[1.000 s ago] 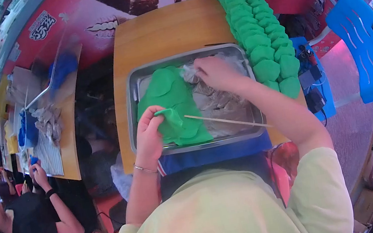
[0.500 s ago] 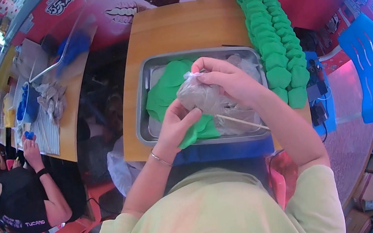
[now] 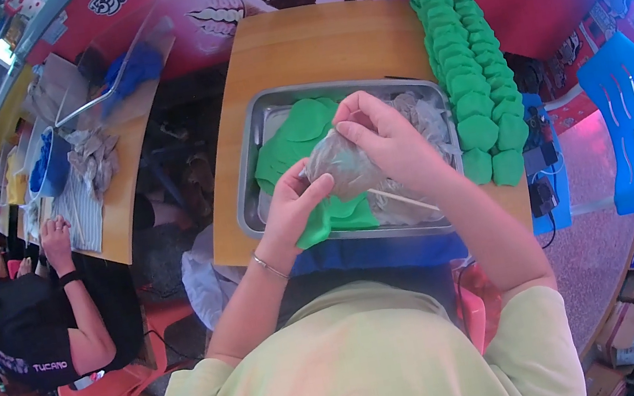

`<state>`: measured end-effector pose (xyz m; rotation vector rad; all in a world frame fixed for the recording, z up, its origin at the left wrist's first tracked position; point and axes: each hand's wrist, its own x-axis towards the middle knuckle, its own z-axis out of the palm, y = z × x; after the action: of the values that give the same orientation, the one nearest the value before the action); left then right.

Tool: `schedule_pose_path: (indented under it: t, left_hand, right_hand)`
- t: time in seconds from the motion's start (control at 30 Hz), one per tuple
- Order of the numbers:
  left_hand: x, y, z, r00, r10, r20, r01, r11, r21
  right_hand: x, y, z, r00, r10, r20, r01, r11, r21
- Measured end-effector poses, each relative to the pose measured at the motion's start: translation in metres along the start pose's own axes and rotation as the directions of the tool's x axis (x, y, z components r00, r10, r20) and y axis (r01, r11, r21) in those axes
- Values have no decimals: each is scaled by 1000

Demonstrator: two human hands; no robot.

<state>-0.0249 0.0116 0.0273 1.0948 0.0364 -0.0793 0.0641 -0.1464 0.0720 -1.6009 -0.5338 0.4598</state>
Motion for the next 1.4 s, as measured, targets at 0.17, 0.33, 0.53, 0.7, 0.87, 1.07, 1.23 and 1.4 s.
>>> schedule_pose_path:
  t: [0.17, 0.33, 0.53, 0.7, 0.87, 1.07, 1.23, 1.4]
  left_hand:
    - [-1, -5, -1, 997, -40, -66, 30, 990, -141]
    - [3, -14, -9, 994, 64, -87, -69, 996, -60]
    - [-1, 4, -9, 994, -102, -47, 93, 982, -163]
    - [0, 2, -21, 989, -133, -70, 120, 980, -159]
    - [0, 0, -21, 986, -157, -46, 151, 981, -126]
    - [1, 5, -22, 990, -142, -3, 140, 984, -112]
    - [2, 4, -25, 992, -129, 5, 129, 984, -123]
    - [5, 1, -31, 997, -36, 67, 37, 999, -17]
  right_hand:
    - [-3, -9, 9, 999, -51, -3, 50, 999, -15]
    - [-5, 0, 11, 996, 69, 56, -73, 995, 70]
    - [-3, 29, 13, 972, 235, 30, -225, 878, 422]
    - [-16, 19, 26, 918, 372, 138, -389, 773, 501]
    - [-18, 47, 10, 919, 323, 227, -390, 831, 397]
    - [-26, 35, 24, 984, 3, 176, -1, 1000, -9]
    - [-27, 29, 29, 951, -152, 269, 206, 961, -186]
    - [-24, 25, 24, 980, -56, 193, 120, 933, -339]
